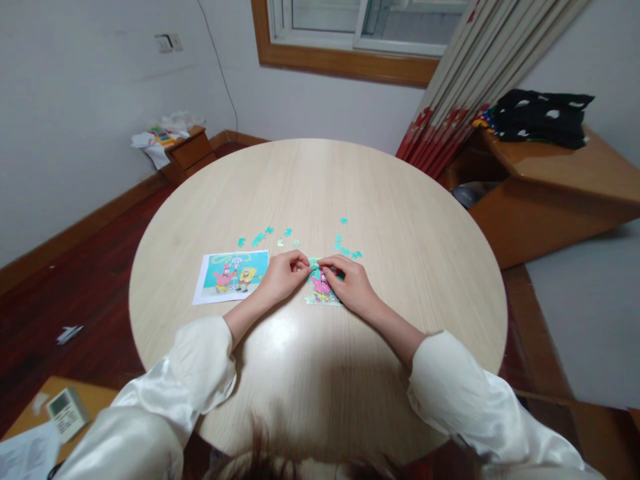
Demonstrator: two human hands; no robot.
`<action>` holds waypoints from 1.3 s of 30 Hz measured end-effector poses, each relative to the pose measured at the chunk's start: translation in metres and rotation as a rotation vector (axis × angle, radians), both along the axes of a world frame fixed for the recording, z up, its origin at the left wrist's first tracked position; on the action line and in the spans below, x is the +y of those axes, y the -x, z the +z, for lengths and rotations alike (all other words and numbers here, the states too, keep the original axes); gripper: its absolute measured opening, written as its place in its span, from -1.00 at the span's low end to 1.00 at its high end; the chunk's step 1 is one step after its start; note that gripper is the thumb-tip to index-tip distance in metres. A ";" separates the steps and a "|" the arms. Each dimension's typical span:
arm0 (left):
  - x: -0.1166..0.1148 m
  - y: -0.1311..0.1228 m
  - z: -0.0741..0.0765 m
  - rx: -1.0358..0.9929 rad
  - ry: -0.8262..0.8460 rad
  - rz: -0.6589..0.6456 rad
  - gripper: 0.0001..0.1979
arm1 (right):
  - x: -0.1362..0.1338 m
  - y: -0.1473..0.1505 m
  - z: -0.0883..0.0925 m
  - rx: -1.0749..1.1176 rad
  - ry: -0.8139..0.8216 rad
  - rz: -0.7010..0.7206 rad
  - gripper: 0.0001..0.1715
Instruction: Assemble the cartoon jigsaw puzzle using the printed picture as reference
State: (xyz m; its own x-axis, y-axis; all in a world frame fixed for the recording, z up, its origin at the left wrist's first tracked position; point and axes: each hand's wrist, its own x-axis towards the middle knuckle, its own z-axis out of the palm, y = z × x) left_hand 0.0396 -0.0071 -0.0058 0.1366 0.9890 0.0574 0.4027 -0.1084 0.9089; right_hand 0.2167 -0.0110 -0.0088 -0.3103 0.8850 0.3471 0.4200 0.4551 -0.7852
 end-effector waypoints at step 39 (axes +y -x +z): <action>-0.006 -0.006 0.013 0.475 -0.133 -0.083 -0.88 | -0.001 -0.002 -0.009 -0.173 -0.108 0.055 -0.68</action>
State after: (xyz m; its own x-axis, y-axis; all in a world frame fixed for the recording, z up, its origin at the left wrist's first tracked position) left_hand 0.0455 -0.0129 0.0067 0.2560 0.9620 0.0946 0.7539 -0.2600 0.6033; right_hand 0.2184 -0.0121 -0.0181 -0.4205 0.8255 0.3764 0.5164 0.5589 -0.6488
